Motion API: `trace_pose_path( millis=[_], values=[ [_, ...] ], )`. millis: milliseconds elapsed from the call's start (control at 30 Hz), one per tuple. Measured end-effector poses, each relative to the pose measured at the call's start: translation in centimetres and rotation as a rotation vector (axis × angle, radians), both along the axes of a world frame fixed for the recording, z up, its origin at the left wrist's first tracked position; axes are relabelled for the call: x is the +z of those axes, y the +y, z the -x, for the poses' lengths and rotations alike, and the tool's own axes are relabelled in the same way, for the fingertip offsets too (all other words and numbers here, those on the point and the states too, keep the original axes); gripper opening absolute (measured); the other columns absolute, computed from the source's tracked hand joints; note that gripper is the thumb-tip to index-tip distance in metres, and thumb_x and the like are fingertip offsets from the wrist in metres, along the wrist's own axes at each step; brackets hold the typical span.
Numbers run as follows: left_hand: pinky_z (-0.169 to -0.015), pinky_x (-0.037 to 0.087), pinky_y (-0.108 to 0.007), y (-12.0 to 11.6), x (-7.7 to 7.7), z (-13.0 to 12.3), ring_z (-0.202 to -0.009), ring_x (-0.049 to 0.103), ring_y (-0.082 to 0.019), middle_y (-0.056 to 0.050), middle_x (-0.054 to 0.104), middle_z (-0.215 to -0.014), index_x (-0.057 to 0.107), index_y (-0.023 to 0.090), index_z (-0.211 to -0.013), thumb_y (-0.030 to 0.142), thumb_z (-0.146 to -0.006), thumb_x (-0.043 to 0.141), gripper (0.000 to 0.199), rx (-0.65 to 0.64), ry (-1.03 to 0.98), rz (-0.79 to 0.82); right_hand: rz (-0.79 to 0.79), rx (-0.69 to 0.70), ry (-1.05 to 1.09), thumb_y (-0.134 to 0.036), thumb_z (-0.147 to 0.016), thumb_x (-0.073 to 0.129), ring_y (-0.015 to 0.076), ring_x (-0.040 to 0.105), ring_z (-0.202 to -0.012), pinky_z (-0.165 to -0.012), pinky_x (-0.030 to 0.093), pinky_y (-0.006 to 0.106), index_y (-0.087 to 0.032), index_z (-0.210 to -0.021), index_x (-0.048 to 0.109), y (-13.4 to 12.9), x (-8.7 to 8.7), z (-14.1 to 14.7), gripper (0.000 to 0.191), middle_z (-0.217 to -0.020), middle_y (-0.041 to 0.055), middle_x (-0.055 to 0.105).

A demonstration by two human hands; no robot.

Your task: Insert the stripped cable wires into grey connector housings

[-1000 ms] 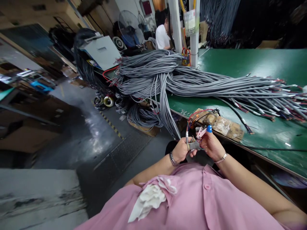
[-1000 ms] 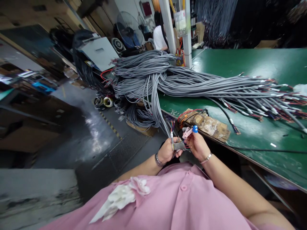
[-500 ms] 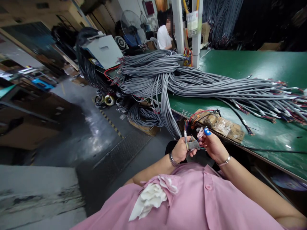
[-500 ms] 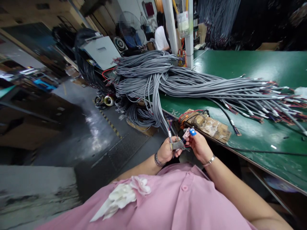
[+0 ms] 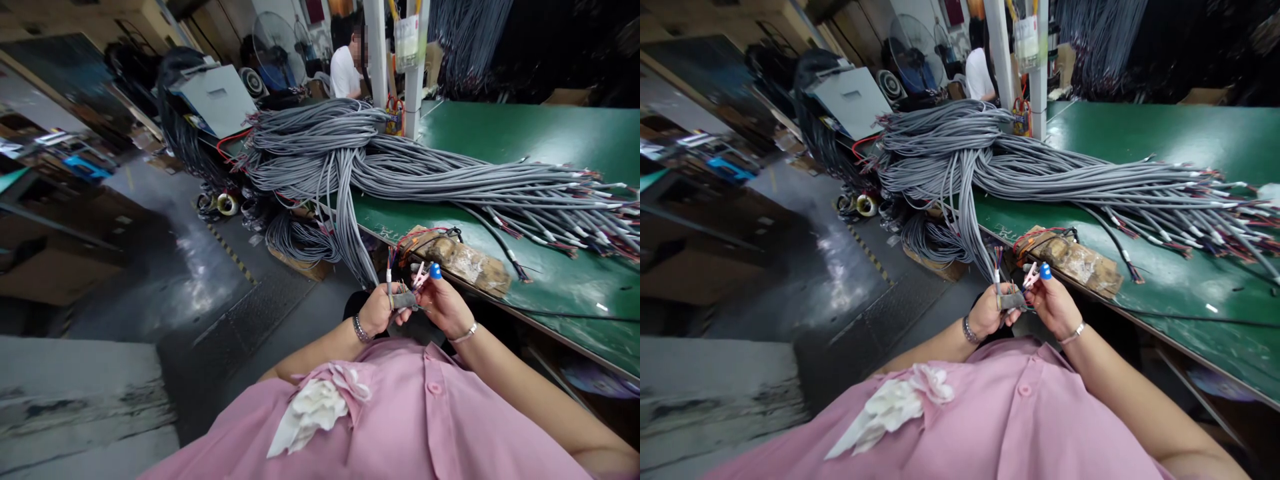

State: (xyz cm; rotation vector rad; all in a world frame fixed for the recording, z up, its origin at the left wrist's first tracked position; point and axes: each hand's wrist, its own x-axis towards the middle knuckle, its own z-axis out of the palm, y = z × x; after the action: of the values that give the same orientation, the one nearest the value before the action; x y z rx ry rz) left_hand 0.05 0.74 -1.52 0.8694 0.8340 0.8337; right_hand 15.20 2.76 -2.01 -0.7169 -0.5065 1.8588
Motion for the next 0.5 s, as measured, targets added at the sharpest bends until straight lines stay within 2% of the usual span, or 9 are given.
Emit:
trace_pose_path(
  millis=[267, 400, 500],
  values=[
    [-0.033, 0.031, -0.017, 0.0, -0.17, 0.02, -0.033, 0.045, -0.006, 0.0, 0.057, -0.046, 0.058, 0.012, -0.069, 0.042, -0.068, 0.073, 0.034, -0.004, 0.028, -0.006, -0.018, -0.026, 0.0, -0.059, -0.068, 0.071, 0.016, 0.058, -0.059, -0.057, 0.051, 0.031, -0.022, -0.087, 0.065, 0.06, 0.39, 0.26, 0.042, -0.066, 0.0012, 0.065],
    [-0.034, 0.03, -0.017, 0.01, -0.18, 0.0, -0.033, 0.044, -0.006, 0.0, 0.056, -0.046, 0.058, 0.012, -0.069, 0.044, -0.068, 0.072, 0.036, 0.0, 0.054, -0.004, -0.011, -0.027, -0.018, -0.06, -0.071, 0.068, 0.0149, 0.057, -0.06, -0.056, 0.049, 0.028, -0.022, -0.084, 0.065, -0.12, 0.52, 0.32, 0.041, -0.07, 0.0016, 0.065],
    [-0.035, 0.03, -0.017, -0.09, -0.11, 0.03, -0.033, 0.044, -0.006, 0.0, 0.056, -0.047, 0.059, 0.012, -0.069, 0.046, -0.068, 0.072, 0.037, -0.003, 0.075, -0.014, 0.011, 0.029, 0.014, -0.066, -0.074, 0.06, 0.0156, 0.058, -0.064, -0.057, 0.049, 0.029, -0.023, -0.083, 0.064, -0.25, 0.63, 0.07, 0.044, -0.078, 0.0029, 0.066]
  ],
)
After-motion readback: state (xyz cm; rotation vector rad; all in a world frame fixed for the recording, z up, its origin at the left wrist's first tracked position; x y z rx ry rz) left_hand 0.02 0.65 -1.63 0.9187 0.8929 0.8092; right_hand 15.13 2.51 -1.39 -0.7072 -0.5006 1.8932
